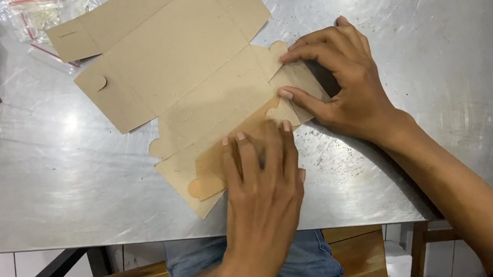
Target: Assembling and folding cardboard boxes on a metal table by hand.
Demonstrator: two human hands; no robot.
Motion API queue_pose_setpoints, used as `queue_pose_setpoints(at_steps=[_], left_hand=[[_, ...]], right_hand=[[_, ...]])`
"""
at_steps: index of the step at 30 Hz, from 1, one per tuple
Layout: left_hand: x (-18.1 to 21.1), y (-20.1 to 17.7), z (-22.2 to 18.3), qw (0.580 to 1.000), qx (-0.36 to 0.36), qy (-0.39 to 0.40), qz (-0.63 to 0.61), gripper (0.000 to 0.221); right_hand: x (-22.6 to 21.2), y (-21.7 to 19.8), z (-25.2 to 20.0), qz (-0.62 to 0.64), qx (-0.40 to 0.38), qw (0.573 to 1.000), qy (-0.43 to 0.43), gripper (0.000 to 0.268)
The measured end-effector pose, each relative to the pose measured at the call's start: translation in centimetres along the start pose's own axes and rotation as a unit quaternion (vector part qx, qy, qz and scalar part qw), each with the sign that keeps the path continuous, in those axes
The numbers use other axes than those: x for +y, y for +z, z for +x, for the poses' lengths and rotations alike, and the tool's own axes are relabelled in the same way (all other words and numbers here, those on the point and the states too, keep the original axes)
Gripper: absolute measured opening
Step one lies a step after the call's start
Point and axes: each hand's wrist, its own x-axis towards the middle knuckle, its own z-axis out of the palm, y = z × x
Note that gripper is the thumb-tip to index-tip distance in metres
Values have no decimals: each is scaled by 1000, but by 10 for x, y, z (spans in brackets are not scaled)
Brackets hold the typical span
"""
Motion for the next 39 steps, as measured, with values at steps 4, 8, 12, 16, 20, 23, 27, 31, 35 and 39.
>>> queue_pose_setpoints(at_steps=[4, 8, 12, 16, 20, 23, 27, 31, 35, 39], left_hand=[[5, 1, -1, 1000, -5, -6, 3, 62], [6, 0, 1, 1000, -10, -6, 15, 68], [8, 1, 1, 999, 1, -7, 40, 71], [9, 4, 1, 1000, 2, -3, 26, 70], [10, 5, 0, 1000, 13, -14, 8, 69], [11, 6, -1, 1000, 18, -14, 5, 68], [11, 7, 0, 1000, 22, -16, -3, 67], [11, 6, 0, 1000, 16, -16, 6, 67], [10, 3, 1, 1000, 11, -15, 7, 70], [8, 3, 3, 1000, -6, -12, 7, 71]], right_hand=[[0, 0, 0, 2, 7, 1000, -4, 35], [0, -9, 2, 0, -24, 1000, -15, 41], [2, -19, 0, 20, -70, 997, -24, 55], [4, -25, -2, 27, -78, 996, -40, 61], [3, -30, -3, 36, -100, 993, -48, 70], [5, -31, -5, 42, -107, 992, -51, 73], [6, -31, -5, 38, -109, 992, -54, 74], [5, -28, -5, 32, -106, 993, -45, 72], [4, -24, -4, 36, -89, 995, -36, 69], [2, -19, -1, 34, -68, 997, -31, 62]])
